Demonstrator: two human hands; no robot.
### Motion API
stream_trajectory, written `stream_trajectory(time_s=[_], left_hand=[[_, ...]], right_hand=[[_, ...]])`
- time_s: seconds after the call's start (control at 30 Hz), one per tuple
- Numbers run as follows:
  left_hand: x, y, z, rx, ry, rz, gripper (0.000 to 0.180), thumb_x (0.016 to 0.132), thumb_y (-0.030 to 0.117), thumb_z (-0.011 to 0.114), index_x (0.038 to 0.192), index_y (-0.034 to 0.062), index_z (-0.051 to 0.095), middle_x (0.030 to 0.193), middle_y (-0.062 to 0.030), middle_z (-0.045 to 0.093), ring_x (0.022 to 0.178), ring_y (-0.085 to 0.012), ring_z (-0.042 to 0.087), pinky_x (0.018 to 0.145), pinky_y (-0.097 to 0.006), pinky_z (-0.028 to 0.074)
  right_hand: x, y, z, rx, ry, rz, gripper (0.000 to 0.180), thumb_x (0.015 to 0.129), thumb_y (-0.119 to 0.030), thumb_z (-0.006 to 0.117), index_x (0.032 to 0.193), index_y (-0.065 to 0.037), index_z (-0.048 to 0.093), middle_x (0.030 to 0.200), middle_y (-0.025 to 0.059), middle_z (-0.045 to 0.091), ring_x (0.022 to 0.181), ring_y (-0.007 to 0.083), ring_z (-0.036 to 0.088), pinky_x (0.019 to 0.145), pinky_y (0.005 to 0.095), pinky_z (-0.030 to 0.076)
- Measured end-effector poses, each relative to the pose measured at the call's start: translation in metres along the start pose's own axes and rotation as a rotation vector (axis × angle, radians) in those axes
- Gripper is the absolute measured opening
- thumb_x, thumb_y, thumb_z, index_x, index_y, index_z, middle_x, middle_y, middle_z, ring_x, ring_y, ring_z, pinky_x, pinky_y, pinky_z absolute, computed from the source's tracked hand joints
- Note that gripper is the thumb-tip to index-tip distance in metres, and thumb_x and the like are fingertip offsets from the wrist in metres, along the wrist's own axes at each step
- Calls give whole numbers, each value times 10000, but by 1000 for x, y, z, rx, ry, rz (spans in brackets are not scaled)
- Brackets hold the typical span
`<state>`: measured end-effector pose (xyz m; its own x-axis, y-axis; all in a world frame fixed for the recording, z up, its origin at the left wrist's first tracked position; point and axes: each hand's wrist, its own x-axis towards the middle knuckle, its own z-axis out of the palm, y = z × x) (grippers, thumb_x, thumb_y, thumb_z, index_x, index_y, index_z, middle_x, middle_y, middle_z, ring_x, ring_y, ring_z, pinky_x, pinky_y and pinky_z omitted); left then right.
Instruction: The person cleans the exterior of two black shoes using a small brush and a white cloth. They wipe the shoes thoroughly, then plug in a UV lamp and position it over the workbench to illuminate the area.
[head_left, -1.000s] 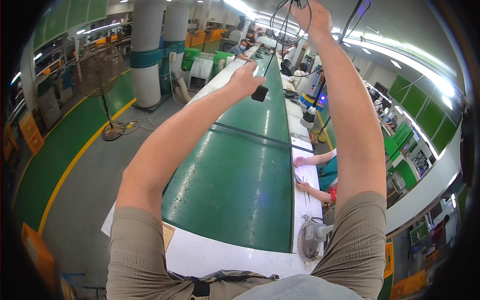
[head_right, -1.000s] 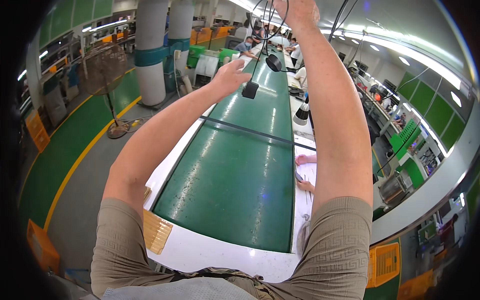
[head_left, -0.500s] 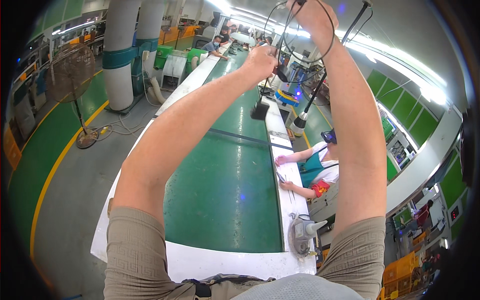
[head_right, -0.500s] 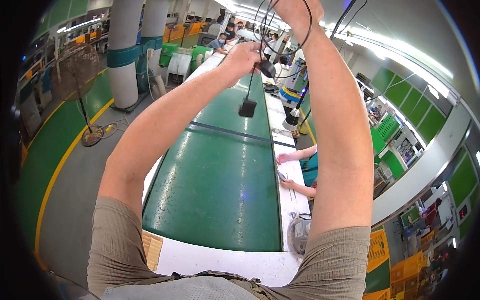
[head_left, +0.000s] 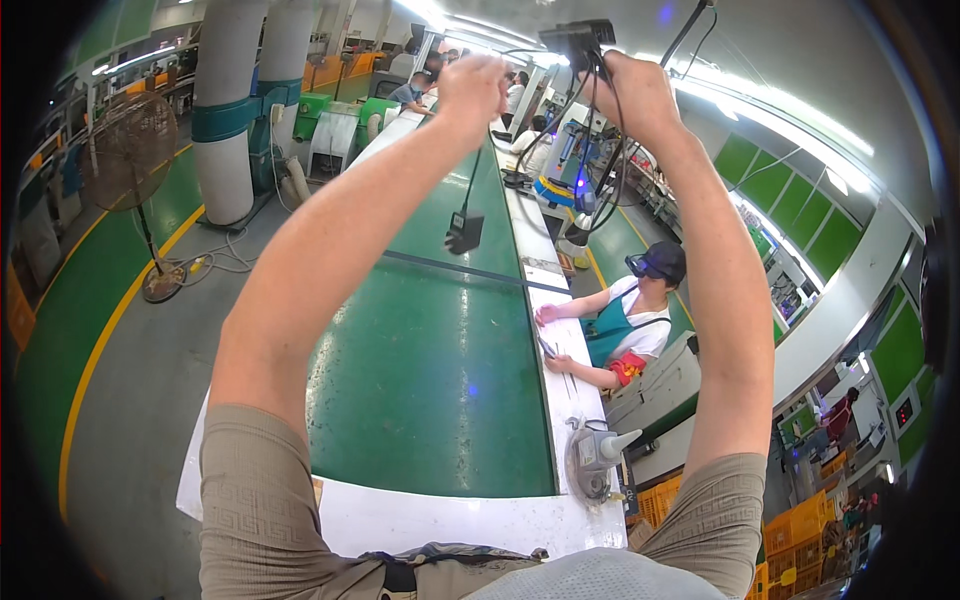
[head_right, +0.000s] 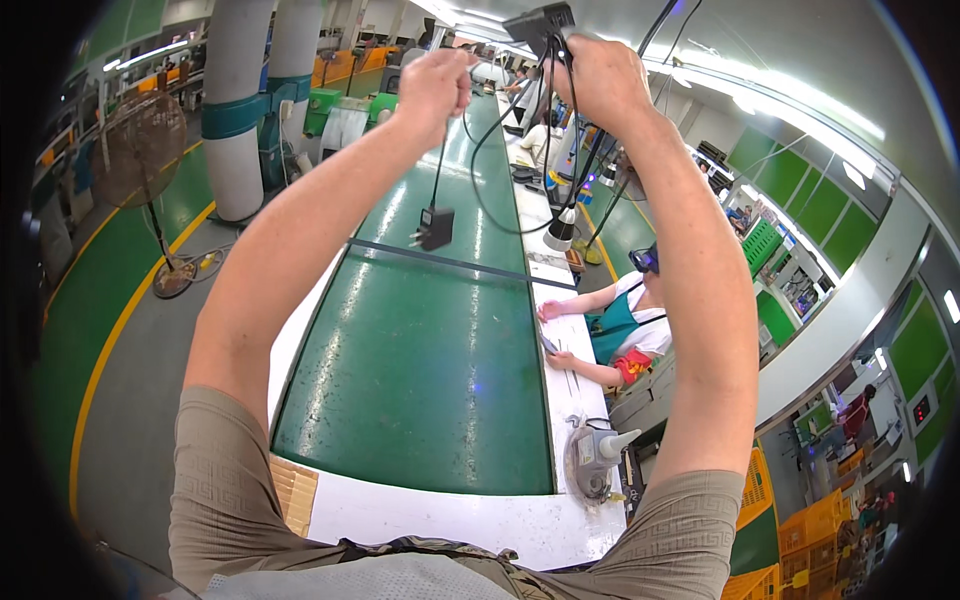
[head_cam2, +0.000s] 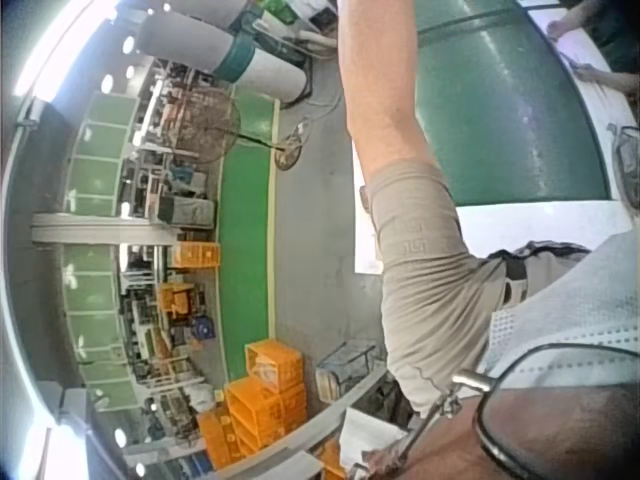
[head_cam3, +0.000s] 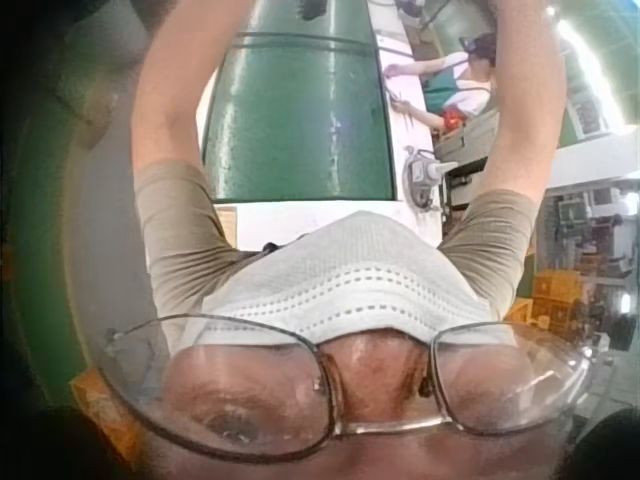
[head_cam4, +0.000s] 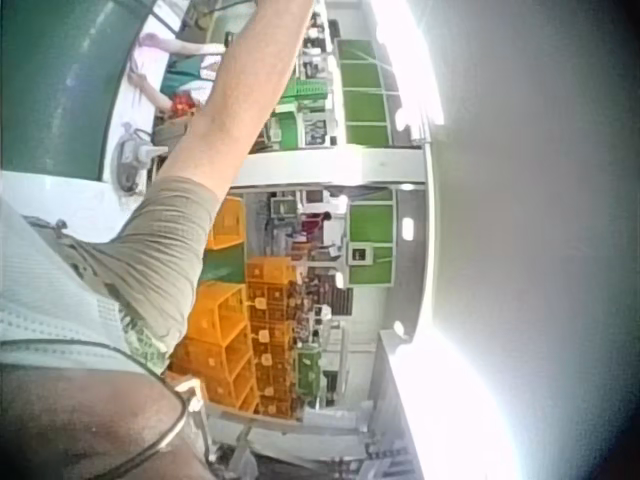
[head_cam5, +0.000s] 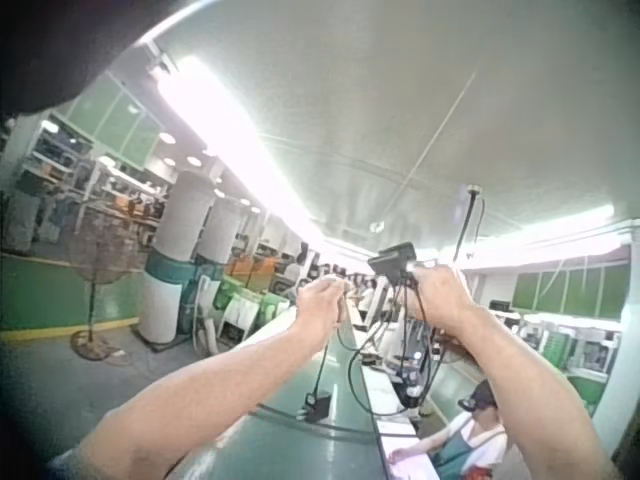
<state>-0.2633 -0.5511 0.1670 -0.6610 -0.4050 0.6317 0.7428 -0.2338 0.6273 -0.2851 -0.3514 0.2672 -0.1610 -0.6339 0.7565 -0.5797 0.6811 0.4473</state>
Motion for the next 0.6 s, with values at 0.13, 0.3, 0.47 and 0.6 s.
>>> stream_trajectory(time_s=[0.13,0.3,0.47,0.6], left_hand=[[5,29,-4,93,73,77,197,986,150,522,1064,3,628,795,-48,628,571,-75,532,478,-222,412],[-15,46,-6,305,-335,49,291,1000,213,519,1178,3,614,1022,-64,706,493,-37,476,420,-186,341],[-33,48,-11,323,-604,-101,376,1007,315,533,1184,-3,626,810,-14,634,463,-25,397,403,-191,277],[-30,56,-11,292,-410,-167,344,1007,339,533,992,18,654,664,39,492,456,-25,333,406,-206,233]], right_hand=[[-17,12,-8,71,82,-243,297,877,-300,664,843,-14,592,742,202,601,701,401,601,626,433,486],[-29,1,-26,358,150,-144,321,862,-319,676,808,-17,582,629,161,575,590,371,595,578,418,495],[-38,-5,-35,472,172,-102,293,861,-270,691,842,3,587,632,161,571,567,348,584,560,380,476],[-47,-21,-39,460,146,-106,272,855,-245,699,834,2,589,628,174,579,578,339,596,565,373,476]])
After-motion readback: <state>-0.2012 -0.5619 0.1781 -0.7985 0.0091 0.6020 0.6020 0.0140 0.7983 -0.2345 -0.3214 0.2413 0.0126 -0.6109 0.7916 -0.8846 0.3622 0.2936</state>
